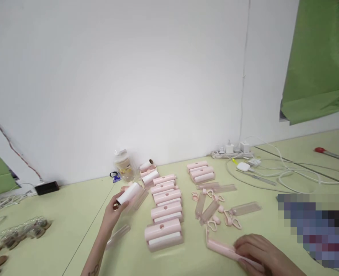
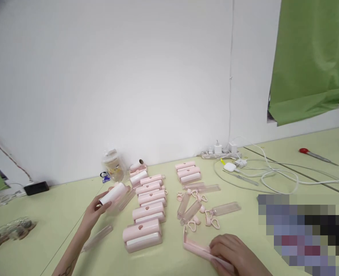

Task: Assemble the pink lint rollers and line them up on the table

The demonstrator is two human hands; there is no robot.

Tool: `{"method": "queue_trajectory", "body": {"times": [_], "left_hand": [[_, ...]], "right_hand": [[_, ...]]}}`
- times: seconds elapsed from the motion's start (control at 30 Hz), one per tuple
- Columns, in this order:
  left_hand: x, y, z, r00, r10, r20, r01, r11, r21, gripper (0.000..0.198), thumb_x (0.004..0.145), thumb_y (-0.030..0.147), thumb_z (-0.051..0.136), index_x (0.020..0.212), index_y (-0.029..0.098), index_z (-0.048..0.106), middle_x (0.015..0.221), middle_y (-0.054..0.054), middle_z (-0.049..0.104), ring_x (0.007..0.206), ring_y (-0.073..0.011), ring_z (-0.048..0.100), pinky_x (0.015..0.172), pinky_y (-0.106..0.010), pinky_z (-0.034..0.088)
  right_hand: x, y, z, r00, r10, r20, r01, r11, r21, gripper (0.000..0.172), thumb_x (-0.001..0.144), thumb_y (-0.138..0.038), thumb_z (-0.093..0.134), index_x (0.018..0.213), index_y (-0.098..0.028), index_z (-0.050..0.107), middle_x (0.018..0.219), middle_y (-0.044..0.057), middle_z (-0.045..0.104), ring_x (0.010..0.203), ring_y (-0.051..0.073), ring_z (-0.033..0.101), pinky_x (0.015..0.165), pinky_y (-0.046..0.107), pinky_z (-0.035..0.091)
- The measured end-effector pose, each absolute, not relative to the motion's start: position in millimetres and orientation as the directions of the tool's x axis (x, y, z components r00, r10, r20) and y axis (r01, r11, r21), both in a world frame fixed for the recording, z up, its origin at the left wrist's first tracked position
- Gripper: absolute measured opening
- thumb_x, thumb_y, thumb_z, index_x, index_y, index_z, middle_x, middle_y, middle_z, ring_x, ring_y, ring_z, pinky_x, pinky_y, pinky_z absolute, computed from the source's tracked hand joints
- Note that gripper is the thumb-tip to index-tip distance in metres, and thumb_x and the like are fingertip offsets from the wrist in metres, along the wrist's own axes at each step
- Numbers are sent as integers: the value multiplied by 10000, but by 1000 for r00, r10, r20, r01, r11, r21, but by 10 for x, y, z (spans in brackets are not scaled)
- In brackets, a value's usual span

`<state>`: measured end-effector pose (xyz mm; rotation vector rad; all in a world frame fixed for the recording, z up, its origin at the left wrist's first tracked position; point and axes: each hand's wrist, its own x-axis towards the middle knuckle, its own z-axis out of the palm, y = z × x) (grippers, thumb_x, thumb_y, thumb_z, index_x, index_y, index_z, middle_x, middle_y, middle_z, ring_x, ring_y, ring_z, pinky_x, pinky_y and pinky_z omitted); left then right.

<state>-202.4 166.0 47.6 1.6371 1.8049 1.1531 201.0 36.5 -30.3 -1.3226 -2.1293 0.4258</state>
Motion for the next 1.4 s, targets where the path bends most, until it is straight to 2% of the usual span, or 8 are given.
{"method": "queue_trajectory", "body": {"times": [0.23,0.43,0.67,0.77,0.9,1.07,1.23,1.4], "left_hand": [[-1323,960,680,-66,914,401,485,-322,813,425,721,457,587,1098,263,552,1171,-43,550,999,-239,543,827,-328,477],[-705,454,192,266,847,460,468,-531,707,319,770,328,555,1086,291,583,1132,-61,573,1074,-244,535,896,-349,458],[-434,521,-385,488,715,501,401,-693,599,468,695,156,566,1123,343,555,1119,-55,555,983,-221,568,792,-311,495],[-434,526,-472,486,712,508,394,-697,599,499,697,137,555,1147,351,525,1133,-51,542,996,-222,555,808,-318,485],[-429,471,-490,454,764,458,359,-628,691,549,713,142,528,1224,311,420,1160,-63,525,1050,-232,521,881,-365,449],[-413,423,-447,340,917,208,369,-333,868,572,693,243,592,1222,225,374,1167,-93,524,1060,-252,520,921,-402,421],[-428,413,-360,393,917,68,370,-225,901,581,709,241,606,1225,210,342,1191,-101,503,1122,-242,486,972,-407,380],[-425,427,-310,431,892,135,348,-303,887,600,739,250,593,1242,214,268,1217,-106,481,1145,-236,471,980,-416,383]], "right_hand": [[2106,377,-383,-218,885,412,812,398,-427,166,803,-348,548,933,-302,641,1109,86,602,1056,299,541,843,448,472],[2035,474,-7,-60,913,403,649,343,-679,259,853,-418,464,1012,-274,607,1032,90,597,932,246,569,792,391,488],[1809,644,429,-406,898,168,633,409,-657,124,818,-315,543,861,-247,636,759,5,598,652,152,517,571,254,430],[1834,672,393,-362,904,229,596,413,-689,146,836,-289,495,830,-230,628,754,11,600,692,161,550,606,262,449],[2005,833,213,-28,939,344,623,286,-728,254,855,-369,453,1035,-225,560,931,56,615,807,192,592,725,327,491],[2177,955,-16,39,937,347,709,219,-670,302,852,-431,452,1046,-254,603,1060,84,539,1012,259,544,884,433,428],[1984,740,49,-225,888,400,675,439,-594,296,864,-376,475,1114,-260,583,1133,100,524,1111,252,487,918,416,413],[1589,563,187,-586,771,249,598,619,-509,497,739,-433,652,1201,-295,533,1230,101,527,1137,289,467,918,442,397]]}}
